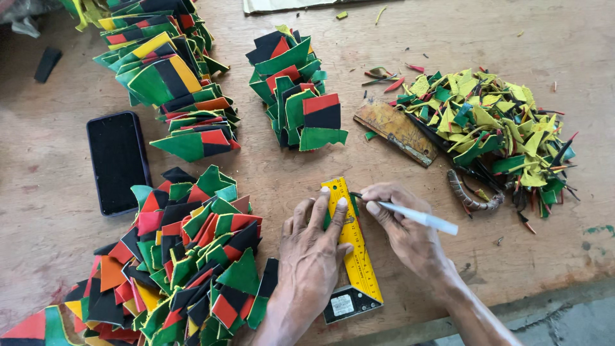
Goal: The person measures and marks small multicolored fabric pieces with a ruler and marker, then trims them with scissors. The person handles each piece individually, aligning the ruler, drawing a line, and cutting along the marked edge.
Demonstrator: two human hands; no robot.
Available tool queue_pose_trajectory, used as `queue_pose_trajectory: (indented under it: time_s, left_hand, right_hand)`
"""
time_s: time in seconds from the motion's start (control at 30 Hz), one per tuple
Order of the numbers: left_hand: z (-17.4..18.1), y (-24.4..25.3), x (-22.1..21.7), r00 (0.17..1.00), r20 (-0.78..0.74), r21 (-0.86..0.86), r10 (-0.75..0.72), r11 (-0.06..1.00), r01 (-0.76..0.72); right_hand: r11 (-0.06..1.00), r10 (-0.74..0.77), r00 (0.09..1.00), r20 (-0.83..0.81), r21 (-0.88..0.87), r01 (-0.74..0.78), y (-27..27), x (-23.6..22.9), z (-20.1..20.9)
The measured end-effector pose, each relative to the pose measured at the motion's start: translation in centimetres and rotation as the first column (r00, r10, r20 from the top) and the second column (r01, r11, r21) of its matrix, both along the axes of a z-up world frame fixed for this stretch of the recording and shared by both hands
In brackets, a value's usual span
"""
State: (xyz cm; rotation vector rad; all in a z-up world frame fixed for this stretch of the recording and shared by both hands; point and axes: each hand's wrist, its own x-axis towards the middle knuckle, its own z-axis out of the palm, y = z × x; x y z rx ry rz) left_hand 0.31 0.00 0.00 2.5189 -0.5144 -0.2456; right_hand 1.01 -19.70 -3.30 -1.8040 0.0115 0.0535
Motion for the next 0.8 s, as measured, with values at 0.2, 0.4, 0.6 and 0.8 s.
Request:
queue_pose_trajectory:
  time_s: [0.2,0.4,0.6,0.8]
  left_hand:
    - [0.0,-0.1,0.0,1.0,0.011,0.009,0.004,1.0,-0.004]
    - [-0.1,0.0,0.0,1.0,-0.002,0.006,-0.001,1.0,0.001]
    - [-0.1,0.0,-0.1,1.0,0.005,0.016,0.001,1.0,-0.001]
    - [-0.2,0.0,0.0,1.0,-0.021,-0.001,0.008,1.0,-0.008]
  right_hand:
    - [0.993,0.004,0.997,0.075,-0.115,0.004,-0.1,-1.4,0.7]
    - [0.997,-0.016,0.995,0.102,-0.074,0.024,0.3,-1.0,0.3]
    - [0.995,-0.051,0.999,-0.002,-0.083,0.05,0.0,-2.0,0.3]
    - [0.97,0.081,0.996,0.025,-0.232,-0.073,-2.3,-7.7,0.8]
